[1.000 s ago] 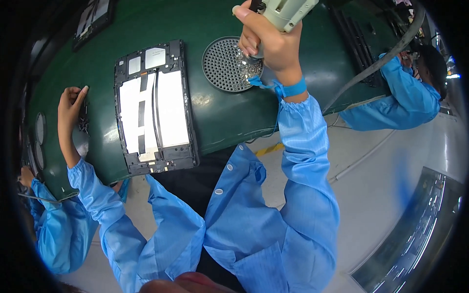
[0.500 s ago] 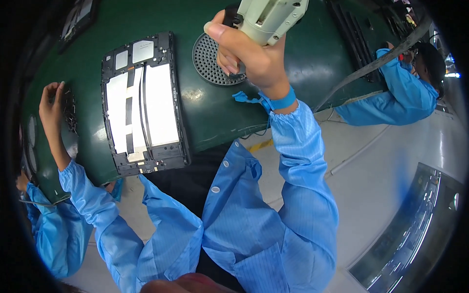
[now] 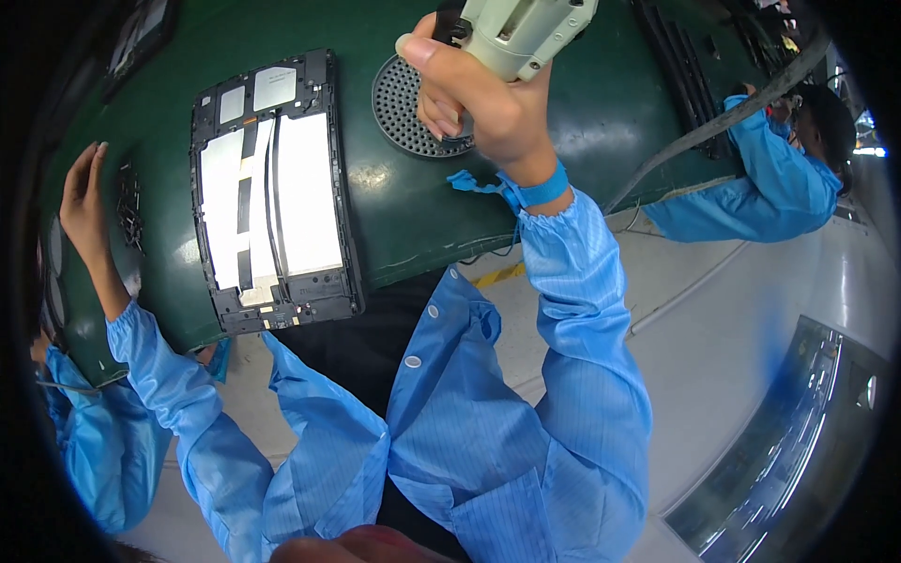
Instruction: The person installs screws into the frame of a tablet screen using an electric screwdriver.
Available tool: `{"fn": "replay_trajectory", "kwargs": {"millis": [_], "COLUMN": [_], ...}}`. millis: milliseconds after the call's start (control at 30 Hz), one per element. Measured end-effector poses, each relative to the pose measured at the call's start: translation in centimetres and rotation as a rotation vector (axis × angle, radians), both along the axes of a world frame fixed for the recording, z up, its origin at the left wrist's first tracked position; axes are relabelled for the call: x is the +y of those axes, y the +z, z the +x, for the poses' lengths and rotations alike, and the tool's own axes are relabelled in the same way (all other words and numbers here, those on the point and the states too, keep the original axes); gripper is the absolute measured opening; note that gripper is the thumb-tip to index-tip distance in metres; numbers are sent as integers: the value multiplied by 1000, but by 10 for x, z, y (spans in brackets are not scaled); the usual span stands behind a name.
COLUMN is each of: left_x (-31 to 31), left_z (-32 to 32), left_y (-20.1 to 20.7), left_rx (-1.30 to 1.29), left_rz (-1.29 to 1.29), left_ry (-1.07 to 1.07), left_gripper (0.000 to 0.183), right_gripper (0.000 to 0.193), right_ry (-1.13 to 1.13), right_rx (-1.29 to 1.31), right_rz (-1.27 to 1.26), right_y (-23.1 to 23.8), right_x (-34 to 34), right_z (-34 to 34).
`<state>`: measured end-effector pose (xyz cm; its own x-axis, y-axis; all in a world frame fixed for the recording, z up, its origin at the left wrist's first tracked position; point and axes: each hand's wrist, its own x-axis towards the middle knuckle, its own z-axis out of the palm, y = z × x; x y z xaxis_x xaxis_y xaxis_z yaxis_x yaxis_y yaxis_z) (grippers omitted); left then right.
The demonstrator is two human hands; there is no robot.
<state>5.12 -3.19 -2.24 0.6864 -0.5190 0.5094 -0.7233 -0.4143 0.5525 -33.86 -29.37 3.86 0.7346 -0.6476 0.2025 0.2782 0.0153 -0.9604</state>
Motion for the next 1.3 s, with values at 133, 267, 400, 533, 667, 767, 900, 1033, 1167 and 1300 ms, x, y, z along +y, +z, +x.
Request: {"fn": "replay_trajectory", "kwargs": {"millis": [133, 267, 400, 533, 667, 767, 900, 1033, 1167, 1300], "left_x": [1, 3, 4, 9, -4, -8, -1, 3, -46, -65], "left_z": [-1, 4, 12, 23, 4, -5, -4, -1, -51, -66], "left_y": [3, -7, -13, -16, -4, 6, 11, 7, 14, 16], "left_rx": [-74, 21, 192, 223, 247, 339, 533, 684, 535, 368], "left_rz": [-5, -80, -199, -190, -165, -103, -388, -604, -374, -65], "left_ry": [-11, -39, -85, -125, -70, 80, -171, -289, -423, -547], "left_gripper": [23, 26, 29, 31, 34, 39, 32, 30, 27, 21], "right_gripper": [18, 18, 18, 17, 20, 24, 26, 22, 22, 23], "right_ry": [-24, -5, -7, -5, -6, 2, -13, 25, 2, 34], "right_rx": [-5, -9, -9, 0, 9, 28, 97, -31, -44, -64], "right_rz": [-14, -20, -18, -55, -80, -83, -162, 35, 0, 6], "right_y": [2, -1, -2, -1, 0, 0, 5, -1, 8, 19], "right_x": [1, -1, 2, -1, -1, -1, 4, 4, 1, 2], "right_z": [1, 2, 2, 3, 4, 3, 6, 8, 1, 8]}}
